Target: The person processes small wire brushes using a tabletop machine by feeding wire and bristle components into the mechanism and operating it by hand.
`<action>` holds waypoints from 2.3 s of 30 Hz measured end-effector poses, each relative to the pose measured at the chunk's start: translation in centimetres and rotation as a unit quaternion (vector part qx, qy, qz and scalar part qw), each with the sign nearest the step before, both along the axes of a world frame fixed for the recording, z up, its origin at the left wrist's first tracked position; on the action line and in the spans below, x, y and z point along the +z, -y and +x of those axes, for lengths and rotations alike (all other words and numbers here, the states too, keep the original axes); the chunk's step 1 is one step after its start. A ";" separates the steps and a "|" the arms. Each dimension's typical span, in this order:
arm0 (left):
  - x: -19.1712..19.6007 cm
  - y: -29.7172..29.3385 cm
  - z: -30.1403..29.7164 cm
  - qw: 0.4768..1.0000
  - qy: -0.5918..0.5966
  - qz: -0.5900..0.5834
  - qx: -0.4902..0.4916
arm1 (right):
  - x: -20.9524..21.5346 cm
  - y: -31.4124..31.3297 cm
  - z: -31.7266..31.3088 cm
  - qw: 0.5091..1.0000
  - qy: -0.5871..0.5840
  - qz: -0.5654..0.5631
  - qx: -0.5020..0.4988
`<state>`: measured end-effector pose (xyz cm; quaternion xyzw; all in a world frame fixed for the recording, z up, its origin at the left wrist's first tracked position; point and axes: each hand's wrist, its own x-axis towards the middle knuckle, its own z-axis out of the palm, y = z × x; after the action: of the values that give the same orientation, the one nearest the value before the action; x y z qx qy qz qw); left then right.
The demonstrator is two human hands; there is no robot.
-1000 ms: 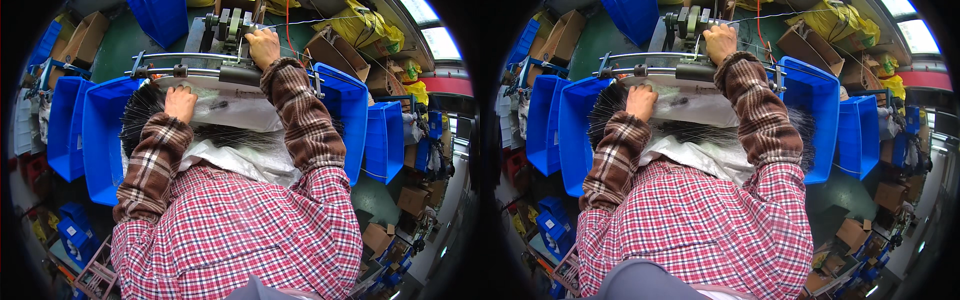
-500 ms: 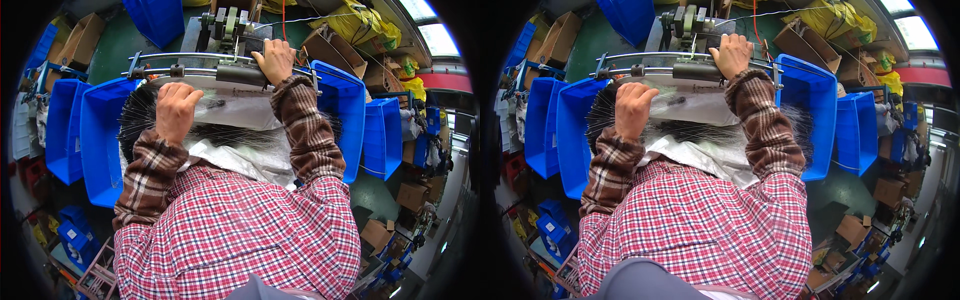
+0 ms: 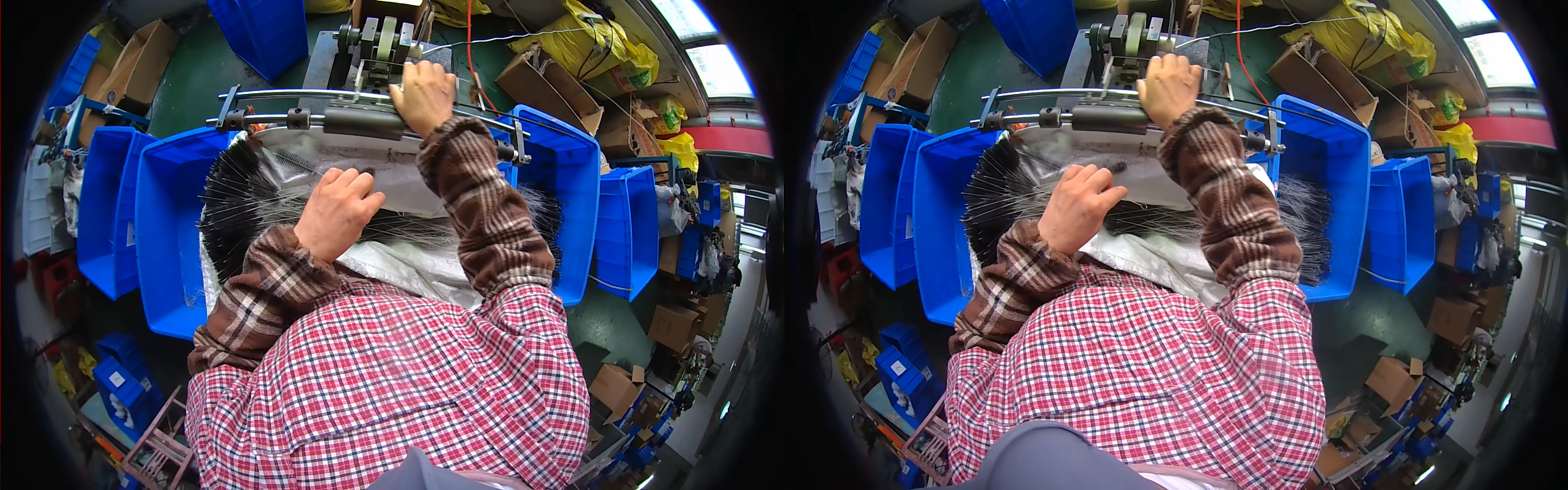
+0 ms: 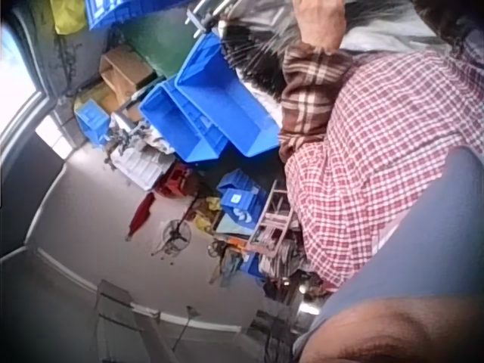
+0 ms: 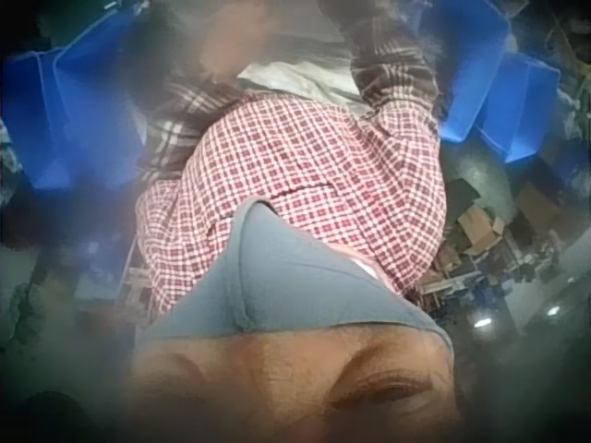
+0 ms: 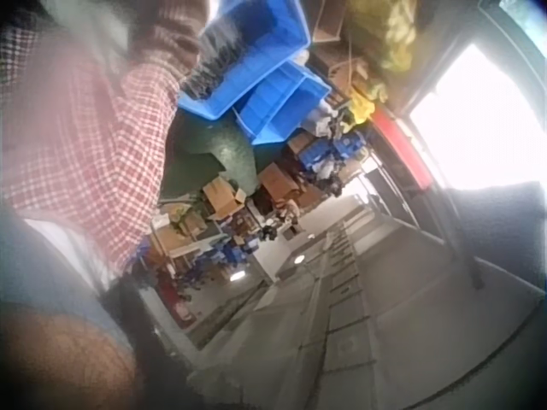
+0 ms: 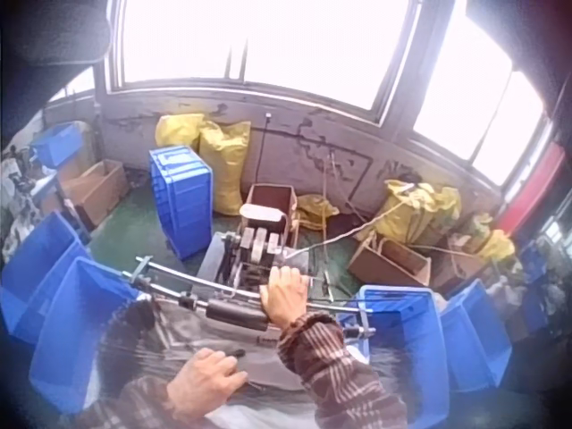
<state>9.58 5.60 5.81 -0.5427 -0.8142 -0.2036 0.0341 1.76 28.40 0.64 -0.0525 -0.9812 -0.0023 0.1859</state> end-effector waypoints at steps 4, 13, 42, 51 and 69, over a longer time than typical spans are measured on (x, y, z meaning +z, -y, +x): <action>-0.7 -0.2 0.2 1.000 0.000 -0.015 -0.014 | 0.2 -3.6 1.2 0.998 -0.049 -0.048 0.009; -1.6 -2.1 1.0 0.997 -0.022 -0.022 -0.074 | 3.2 -8.3 3.2 0.998 0.034 -0.036 0.035; -8.4 -2.9 -2.0 0.980 -0.064 -0.127 0.139 | -0.5 -2.8 -2.6 0.998 -0.002 0.015 0.063; -6.3 -2.8 -2.7 0.987 -0.074 -0.040 0.139 | -1.3 -3.3 -3.0 0.994 -0.032 -0.021 0.102; 6.1 4.8 -4.7 0.869 0.162 0.380 0.273 | 0.1 -1.2 1.0 0.998 0.003 0.003 -0.057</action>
<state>4.90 0.79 11.95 -0.2031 -0.7833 -0.5654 0.1594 2.79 29.58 0.70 -0.1079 -0.9771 -0.0160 0.1825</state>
